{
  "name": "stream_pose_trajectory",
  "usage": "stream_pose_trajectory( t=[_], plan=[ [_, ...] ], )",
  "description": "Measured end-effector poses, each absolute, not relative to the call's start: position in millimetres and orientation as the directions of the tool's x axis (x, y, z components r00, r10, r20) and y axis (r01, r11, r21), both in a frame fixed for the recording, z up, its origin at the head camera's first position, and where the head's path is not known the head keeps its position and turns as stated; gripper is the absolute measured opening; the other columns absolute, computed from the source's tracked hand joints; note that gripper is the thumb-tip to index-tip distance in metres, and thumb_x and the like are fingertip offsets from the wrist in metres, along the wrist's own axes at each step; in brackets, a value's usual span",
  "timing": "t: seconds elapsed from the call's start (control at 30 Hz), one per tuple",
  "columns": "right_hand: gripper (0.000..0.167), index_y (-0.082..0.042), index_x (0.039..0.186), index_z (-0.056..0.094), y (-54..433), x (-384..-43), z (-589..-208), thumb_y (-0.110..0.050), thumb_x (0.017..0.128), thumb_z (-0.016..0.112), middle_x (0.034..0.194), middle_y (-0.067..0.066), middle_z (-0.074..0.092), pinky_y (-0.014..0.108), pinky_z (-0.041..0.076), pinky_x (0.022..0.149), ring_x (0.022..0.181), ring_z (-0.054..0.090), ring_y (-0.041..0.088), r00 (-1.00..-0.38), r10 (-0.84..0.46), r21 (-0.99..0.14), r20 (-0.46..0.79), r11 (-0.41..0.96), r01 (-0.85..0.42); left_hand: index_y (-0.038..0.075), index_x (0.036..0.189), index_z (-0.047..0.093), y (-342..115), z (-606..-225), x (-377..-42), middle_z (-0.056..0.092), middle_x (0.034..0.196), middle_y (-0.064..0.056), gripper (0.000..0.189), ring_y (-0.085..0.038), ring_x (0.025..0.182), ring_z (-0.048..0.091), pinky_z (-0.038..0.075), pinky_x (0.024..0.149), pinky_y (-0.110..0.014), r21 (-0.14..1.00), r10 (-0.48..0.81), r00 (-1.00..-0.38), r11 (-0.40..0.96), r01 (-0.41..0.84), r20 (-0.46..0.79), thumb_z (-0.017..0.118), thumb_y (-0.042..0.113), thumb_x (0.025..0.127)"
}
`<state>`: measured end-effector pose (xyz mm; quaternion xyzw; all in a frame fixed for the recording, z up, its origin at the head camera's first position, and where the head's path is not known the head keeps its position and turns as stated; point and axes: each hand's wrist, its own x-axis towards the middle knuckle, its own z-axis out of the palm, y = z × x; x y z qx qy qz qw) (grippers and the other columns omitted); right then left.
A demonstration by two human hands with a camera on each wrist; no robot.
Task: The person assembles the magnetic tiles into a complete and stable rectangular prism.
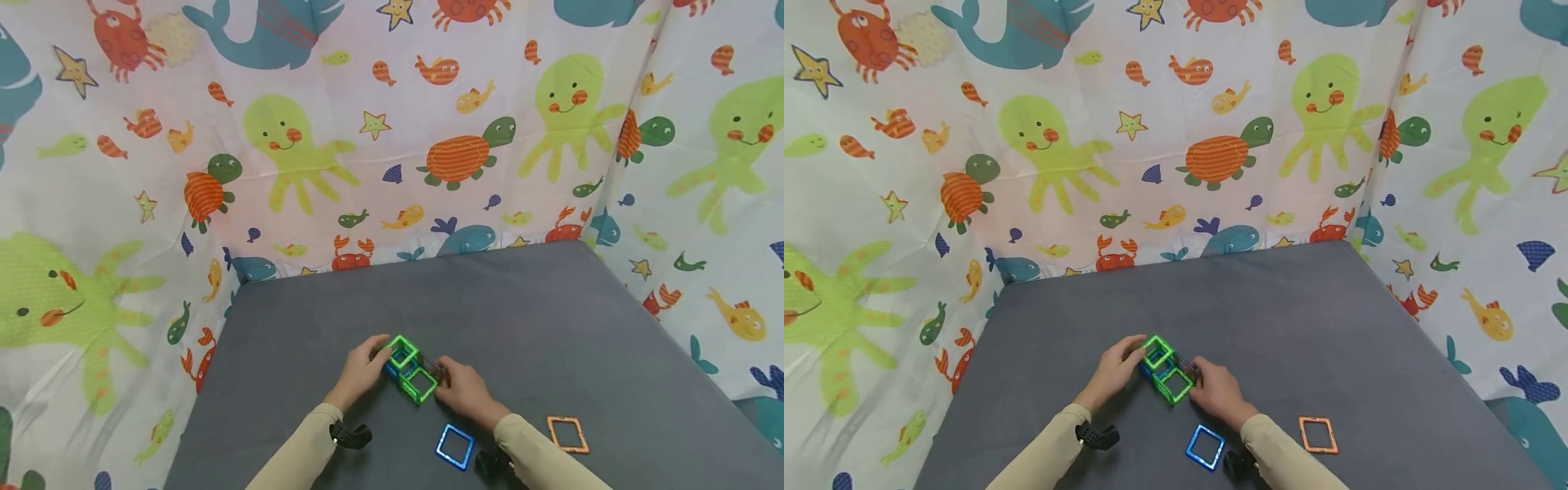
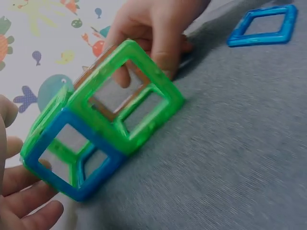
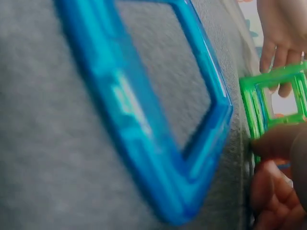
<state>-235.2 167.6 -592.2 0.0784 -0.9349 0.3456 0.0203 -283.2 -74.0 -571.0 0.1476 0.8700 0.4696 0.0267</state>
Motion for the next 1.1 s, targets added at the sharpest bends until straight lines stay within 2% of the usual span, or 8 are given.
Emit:
stream_pose_trajectory(
  t=[0.17,0.27,0.4,0.53,0.73,0.87,0.97,1.1],
  plan=[
    [0.037,-0.013,0.118,0.066,167.7,-242.4,-590.6,-0.012,0.081,0.07,0.063,-0.007,0.057,0.028,0.033,0.047,0.053,0.047,0.009,-0.999,0.022,-0.619,0.046,0.785,-0.011,0.01,0.146,0.056,-80.7,-577.1,-270.2,0.066,0.136,-0.014,0.052,-0.025,0.103,0.07,0.057,0.081,-0.042,0.846,0.241,-0.969,0.503,0.178,0.06,0.058,0.039,0.103],
    [0.04,-0.011,0.121,0.067,168.2,-248.7,-588.4,-0.019,0.082,0.072,0.069,-0.002,0.062,0.031,0.037,0.05,0.058,0.051,0.012,-0.998,0.061,-0.587,0.015,0.808,0.04,0.009,0.149,0.051,-82.6,-582.9,-263.8,0.062,0.143,-0.015,0.062,-0.02,0.097,0.069,0.056,0.075,-0.035,0.853,0.235,-0.971,0.499,0.154,0.038,0.065,0.04,0.098],
    [0.042,-0.011,0.12,0.068,169.9,-258.2,-585.5,-0.027,0.082,0.075,0.092,0.008,0.073,0.041,0.049,0.062,0.075,0.063,0.02,-0.997,0.079,-0.551,-0.015,0.831,0.074,0.009,0.152,0.047,-83.3,-588.4,-257.0,0.062,0.143,-0.014,0.073,-0.013,0.09,0.065,0.052,0.07,-0.028,0.852,0.206,-0.978,0.507,0.131,0.028,0.073,0.04,0.091],
    [0.044,-0.01,0.118,0.067,171.3,-265.0,-583.0,-0.032,0.082,0.077,0.113,0.015,0.074,0.052,0.054,0.075,0.093,0.069,0.029,-0.995,0.089,-0.539,-0.041,0.837,0.097,0.009,0.153,0.046,-83.6,-590.5,-250.8,0.067,0.13,-0.013,0.079,-0.012,0.087,0.061,0.049,0.07,-0.028,0.858,0.181,-0.983,0.499,0.117,0.029,0.077,0.04,0.087],
    [0.045,-0.012,0.117,0.065,171.5,-270.8,-579.5,-0.038,0.082,0.078,0.114,0.014,0.073,0.051,0.052,0.074,0.092,0.069,0.029,-0.994,0.085,-0.528,-0.065,0.843,0.106,0.011,0.151,0.049,-89.4,-595.6,-246.6,0.062,0.137,-0.011,0.078,-0.021,0.105,0.058,0.05,0.082,-0.037,0.853,0.179,-0.98,0.497,0.161,0.081,0.081,0.033,0.083],
    [0.046,-0.013,0.117,0.065,170.8,-272.6,-578.8,-0.039,0.082,0.079,0.113,0.014,0.073,0.049,0.052,0.073,0.09,0.068,0.028,-0.993,0.082,-0.516,-0.08,0.849,0.112,0.013,0.151,0.048,-94.8,-601.7,-247.4,0.061,0.132,-0.008,0.082,-0.022,0.107,0.058,0.05,0.087,-0.04,0.83,0.223,-0.969,0.518,0.207,0.103,0.084,0.032,0.08],
    [0.046,-0.013,0.118,0.065,171.4,-273.4,-579.6,-0.039,0.082,0.078,0.112,0.013,0.073,0.046,0.051,0.073,0.09,0.067,0.026,-0.995,0.059,-0.511,-0.083,0.855,0.094,0.016,0.15,0.049,-97.8,-607.5,-248.1,0.061,0.128,-0.006,0.082,-0.02,0.106,0.057,0.05,0.086,-0.04,0.817,0.225,-0.968,0.533,0.221,0.115,0.085,0.034,0.079],
    [0.038,-0.015,0.118,0.068,175.5,-271.4,-579.4,-0.027,0.083,0.075,0.097,0.005,0.072,0.037,0.046,0.064,0.079,0.062,0.019,-0.997,-0.04,-0.551,-0.073,0.835,0.007,0.021,0.15,0.05,-99.5,-614.1,-247.2,0.063,0.124,-0.007,0.083,-0.02,0.107,0.057,0.049,0.086,-0.042,0.806,0.193,-0.974,0.553,0.209,0.12,0.086,0.037,0.078]
  ],
)
